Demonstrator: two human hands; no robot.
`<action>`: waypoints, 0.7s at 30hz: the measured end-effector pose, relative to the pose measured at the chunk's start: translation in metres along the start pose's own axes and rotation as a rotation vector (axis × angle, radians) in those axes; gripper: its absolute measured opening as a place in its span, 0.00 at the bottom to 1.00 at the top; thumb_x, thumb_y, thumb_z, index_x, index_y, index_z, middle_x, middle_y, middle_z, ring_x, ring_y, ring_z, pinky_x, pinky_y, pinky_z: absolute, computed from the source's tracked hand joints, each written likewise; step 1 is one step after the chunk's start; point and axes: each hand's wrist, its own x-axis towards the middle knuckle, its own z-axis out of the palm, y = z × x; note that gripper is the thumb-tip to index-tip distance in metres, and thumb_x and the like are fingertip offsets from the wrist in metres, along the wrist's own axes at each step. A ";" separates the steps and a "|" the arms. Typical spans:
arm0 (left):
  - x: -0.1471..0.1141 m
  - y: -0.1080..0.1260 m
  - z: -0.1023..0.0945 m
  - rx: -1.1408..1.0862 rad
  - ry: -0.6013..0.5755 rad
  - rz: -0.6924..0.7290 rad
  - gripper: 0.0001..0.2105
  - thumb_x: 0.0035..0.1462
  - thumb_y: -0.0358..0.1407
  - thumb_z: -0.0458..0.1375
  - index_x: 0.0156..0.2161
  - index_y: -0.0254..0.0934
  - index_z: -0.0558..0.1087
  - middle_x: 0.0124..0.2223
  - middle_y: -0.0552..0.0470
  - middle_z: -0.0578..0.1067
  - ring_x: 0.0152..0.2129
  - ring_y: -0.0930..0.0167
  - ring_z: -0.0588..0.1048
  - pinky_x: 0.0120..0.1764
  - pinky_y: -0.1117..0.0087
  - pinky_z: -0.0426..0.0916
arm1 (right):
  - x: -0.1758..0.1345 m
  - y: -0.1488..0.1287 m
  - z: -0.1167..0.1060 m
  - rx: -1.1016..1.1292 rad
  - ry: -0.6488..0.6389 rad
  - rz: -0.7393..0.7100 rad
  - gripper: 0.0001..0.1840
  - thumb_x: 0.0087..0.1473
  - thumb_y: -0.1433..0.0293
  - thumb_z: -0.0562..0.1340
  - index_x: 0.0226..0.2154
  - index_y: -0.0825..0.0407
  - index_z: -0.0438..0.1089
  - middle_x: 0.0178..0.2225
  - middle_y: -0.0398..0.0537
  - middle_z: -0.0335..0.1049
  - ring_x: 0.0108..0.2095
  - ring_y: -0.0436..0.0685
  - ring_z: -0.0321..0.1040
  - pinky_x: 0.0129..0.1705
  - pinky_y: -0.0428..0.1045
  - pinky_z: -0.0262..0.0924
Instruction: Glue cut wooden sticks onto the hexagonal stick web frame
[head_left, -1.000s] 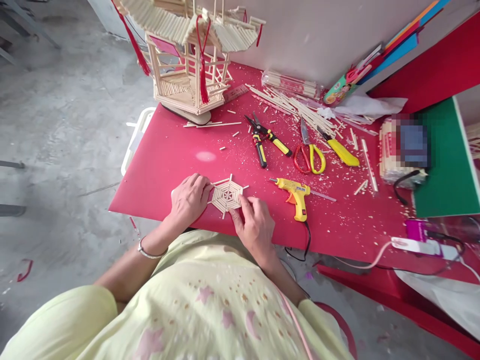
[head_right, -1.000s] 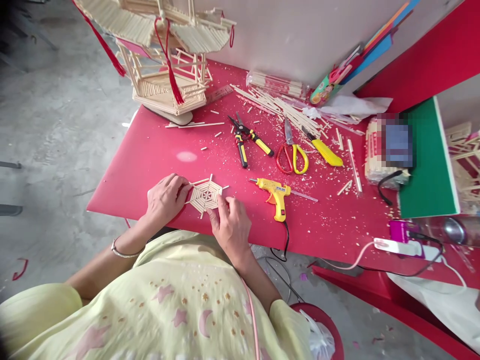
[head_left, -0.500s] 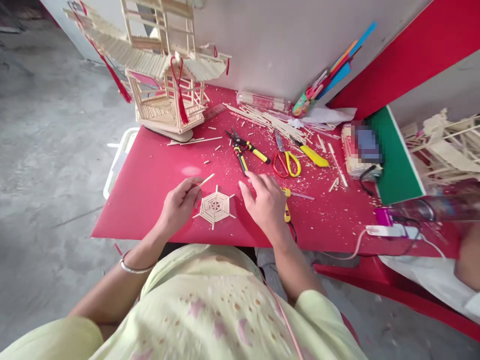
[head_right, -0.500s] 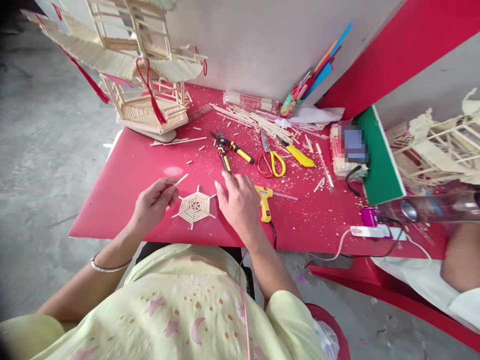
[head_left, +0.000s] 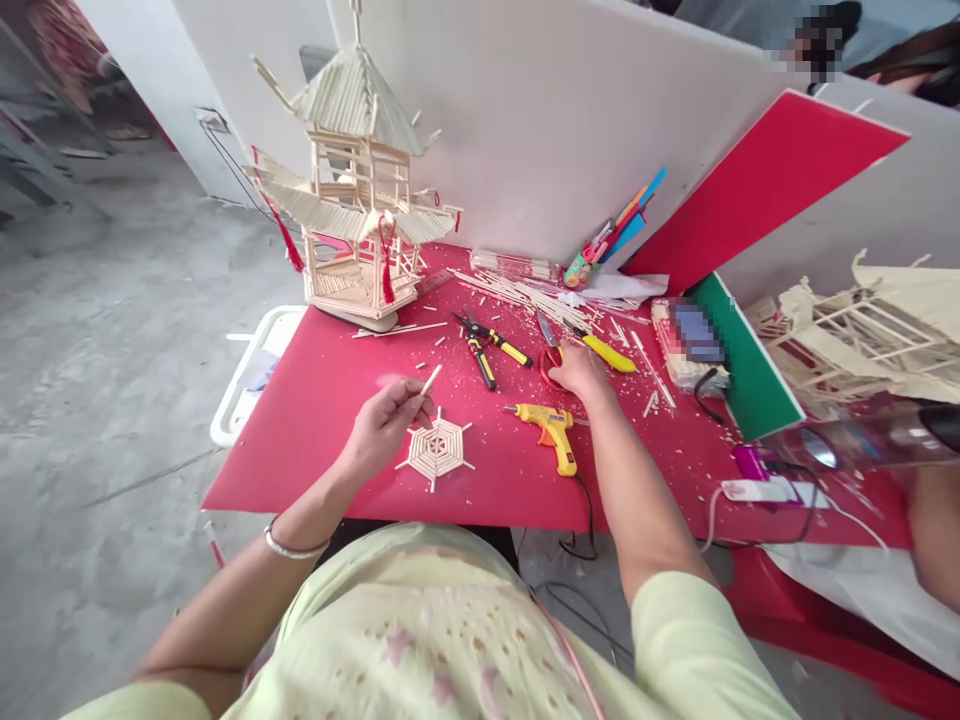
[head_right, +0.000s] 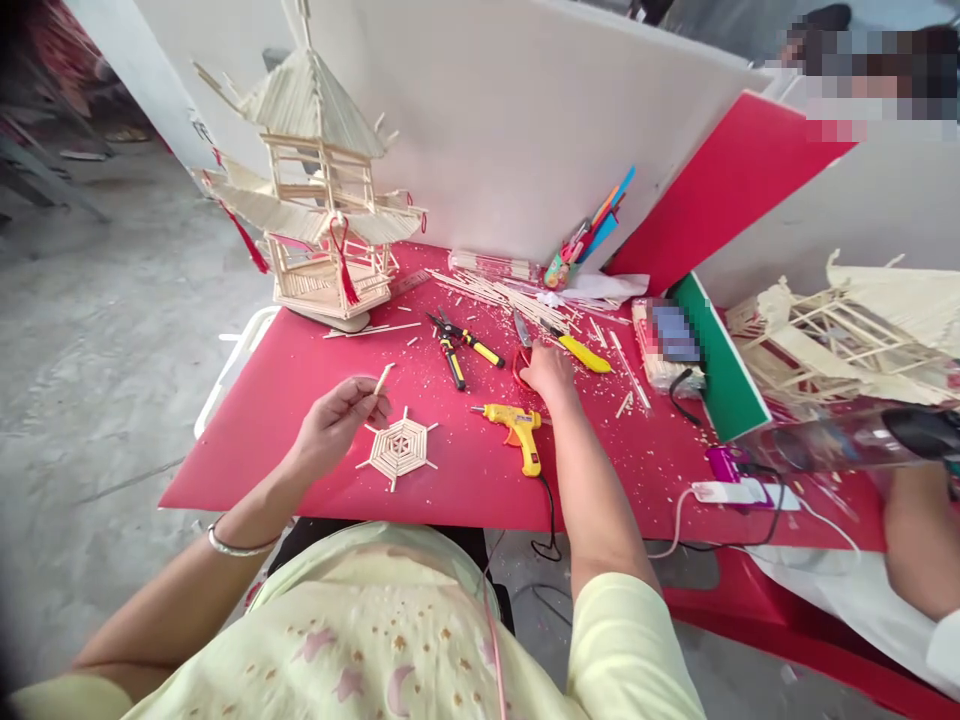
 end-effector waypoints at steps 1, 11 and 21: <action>0.001 0.001 0.000 0.003 0.008 0.012 0.13 0.65 0.45 0.60 0.41 0.36 0.75 0.35 0.48 0.79 0.28 0.71 0.78 0.35 0.68 0.72 | 0.003 0.003 -0.002 0.012 0.004 -0.003 0.35 0.57 0.67 0.66 0.64 0.59 0.63 0.56 0.70 0.73 0.56 0.70 0.72 0.53 0.56 0.64; 0.013 0.003 -0.010 0.016 0.148 0.061 0.13 0.61 0.45 0.63 0.40 0.35 0.76 0.35 0.47 0.81 0.26 0.71 0.78 0.36 0.68 0.76 | -0.074 -0.038 -0.023 0.516 0.338 -0.495 0.39 0.60 0.44 0.63 0.60 0.55 0.64 0.35 0.50 0.74 0.32 0.58 0.69 0.38 0.53 0.63; 0.006 0.003 -0.023 0.144 0.231 0.097 0.13 0.63 0.45 0.62 0.41 0.36 0.77 0.37 0.48 0.81 0.29 0.70 0.79 0.40 0.66 0.76 | -0.151 -0.111 -0.011 0.494 0.302 -0.806 0.35 0.62 0.45 0.62 0.61 0.50 0.67 0.46 0.53 0.75 0.44 0.60 0.73 0.43 0.50 0.65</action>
